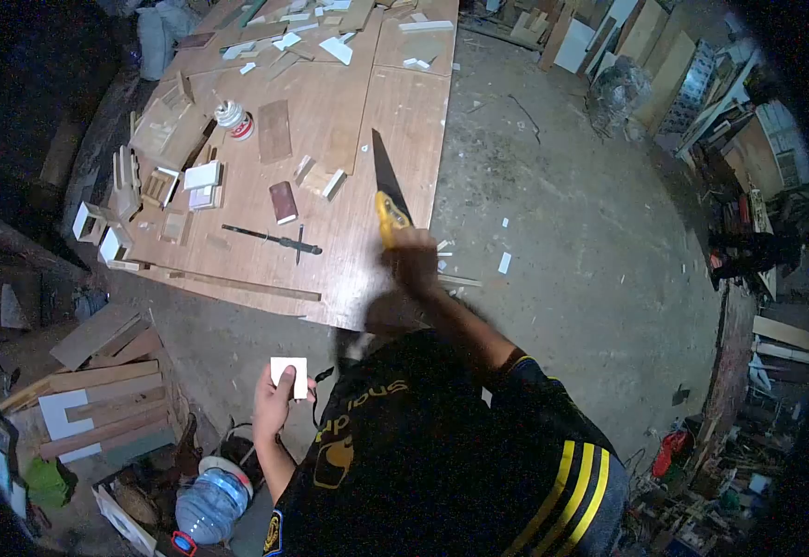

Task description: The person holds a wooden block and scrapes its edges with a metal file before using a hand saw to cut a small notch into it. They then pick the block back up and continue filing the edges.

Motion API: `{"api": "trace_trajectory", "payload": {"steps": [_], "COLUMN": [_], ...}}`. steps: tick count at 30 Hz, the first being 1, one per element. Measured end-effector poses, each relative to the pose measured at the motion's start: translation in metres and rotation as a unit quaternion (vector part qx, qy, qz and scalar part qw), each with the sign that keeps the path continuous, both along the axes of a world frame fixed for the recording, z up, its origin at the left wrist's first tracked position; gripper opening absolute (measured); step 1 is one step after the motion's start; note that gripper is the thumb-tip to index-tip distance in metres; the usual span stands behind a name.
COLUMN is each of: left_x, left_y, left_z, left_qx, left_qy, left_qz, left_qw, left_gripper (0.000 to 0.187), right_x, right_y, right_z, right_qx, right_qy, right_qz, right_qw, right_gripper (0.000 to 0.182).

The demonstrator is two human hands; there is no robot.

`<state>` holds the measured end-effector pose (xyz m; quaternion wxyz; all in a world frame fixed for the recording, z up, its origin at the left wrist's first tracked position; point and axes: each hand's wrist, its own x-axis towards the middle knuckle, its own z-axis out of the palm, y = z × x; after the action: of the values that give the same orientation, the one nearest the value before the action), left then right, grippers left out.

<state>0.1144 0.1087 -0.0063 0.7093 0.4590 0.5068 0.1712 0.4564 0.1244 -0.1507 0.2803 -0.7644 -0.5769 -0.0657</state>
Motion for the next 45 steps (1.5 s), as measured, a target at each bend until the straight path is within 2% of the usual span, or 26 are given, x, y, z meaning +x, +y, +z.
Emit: {"api": "trace_trajectory", "payload": {"steps": [1, 5, 8, 12, 14, 17, 21, 23, 26, 30, 32, 34, 35, 36, 37, 38, 39, 40, 42, 43, 45], "left_x": [0.003, 0.024, 0.034, 0.046, 0.048, 0.054, 0.055, 0.056, 0.053, 0.052, 0.052, 0.052, 0.051, 0.05, 0.048, 0.047, 0.046, 0.045, 0.047, 0.044, 0.035], "left_y": [0.003, 0.015, 0.021, 0.033, 0.039, 0.046, 0.052, 0.053, 0.053, 0.055, 0.057, 0.059, 0.059, 0.058, 0.057, 0.057, 0.058, 0.058, 0.06, 0.062, 0.061], "left_z": [-0.001, -0.001, -0.003, -0.005, -0.008, -0.006, -0.008, -0.009, -0.014, -0.019, -0.018, -0.019, -0.021, -0.022, -0.025, -0.029, -0.031, -0.028, -0.02, -0.02, -0.021], "left_qx": [0.005, 0.008, -0.015, -0.024, -0.016, -0.014, -0.029, -0.03, -0.033, -0.056, -0.064, -0.07, -0.071, -0.073, -0.075, -0.073, -0.068, -0.067, -0.082, -0.078, -0.073], "left_qy": [0.003, -0.002, -0.012, -0.021, -0.019, -0.011, 0.0, 0.0, -0.003, -0.009, -0.004, 0.002, 0.01, 0.019, 0.02, 0.018, 0.016, 0.016, 0.027, 0.023, 0.05], "left_qz": [0.0, -0.028, -0.008, -0.005, -0.005, 0.002, 0.016, 0.032, 0.056, 0.079, 0.087, 0.094, 0.098, 0.101, 0.1, 0.094, 0.087, 0.087, 0.118, 0.116, 0.115], "left_qw": [1.0, 1.0, 1.0, 0.999, 1.0, 1.0, 0.999, 0.999, 0.998, 0.995, 0.994, 0.993, 0.993, 0.992, 0.992, 0.993, 0.994, 0.994, 0.989, 0.99, 0.989], "left_gripper": [0.027, 0.026, 0.025, 0.025, 0.024, 0.024, 0.024, 0.022, 0.023, 0.026, 0.026, 0.026, 0.026, 0.026, 0.026, 0.026, 0.025, 0.025, 0.026, 0.026, 0.028], "right_x": [-0.006, -0.027, -0.034, -0.037, -0.04, -0.041, -0.044, -0.041, -0.04, -0.032, -0.022, -0.003, 0.019, 0.041, 0.053, 0.071, 0.083, 0.085, 0.087, 0.092, 0.095], "right_y": [0.0, -0.005, -0.007, -0.009, -0.007, -0.004, 0.006, 0.01, 0.026, 0.027, 0.034, 0.087, 0.113, 0.14, 0.179, 0.213, 0.237, 0.249, 0.273, 0.286, 0.305], "right_z": [0.001, 0.012, -0.006, -0.027, -0.028, -0.038, -0.032, -0.023, 0.008, -0.011, -0.028, -0.012, -0.05, -0.088, -0.079, -0.079, -0.079, -0.067, -0.032, -0.039, -0.045], "right_qx": [0.033, 0.004, -0.146, -0.159, -0.229, -0.228, -0.28, -0.318, -0.391, -0.331, -0.383, -0.489, -0.362, -0.224, -0.229, -0.187, -0.134, -0.133, -0.024, -0.021, -0.029], "right_qy": [0.033, 0.021, 0.012, -0.005, -0.041, -0.038, -0.093, -0.022, -0.011, -0.057, 0.0, 0.024, 0.138, 0.249, 0.258, 0.047, -0.167, -0.167, -0.229, -0.234, -0.278], "right_qz": [0.036, 0.034, 0.05, 0.066, 0.053, 0.073, 0.11, 0.135, 0.155, 0.162, 0.178, 0.183, 0.189, 0.187, 0.109, 0.147, 0.179, 0.178, 0.19, 0.187, 0.254], "right_qw": [0.998, 0.999, 0.988, 0.985, 0.971, 0.97, 0.949, 0.938, 0.907, 0.928, 0.907, 0.852, 0.902, 0.923, 0.932, 0.97, 0.96, 0.961, 0.954, 0.954, 0.926], "right_gripper": [0.024, 0.029, 0.033, 0.033, 0.033, 0.031, 0.033, 0.035, 0.039, 0.034, 0.029, 0.022, 0.02, 0.018, 0.017, 0.02, 0.025, 0.025, 0.029, 0.029, 0.028]}}
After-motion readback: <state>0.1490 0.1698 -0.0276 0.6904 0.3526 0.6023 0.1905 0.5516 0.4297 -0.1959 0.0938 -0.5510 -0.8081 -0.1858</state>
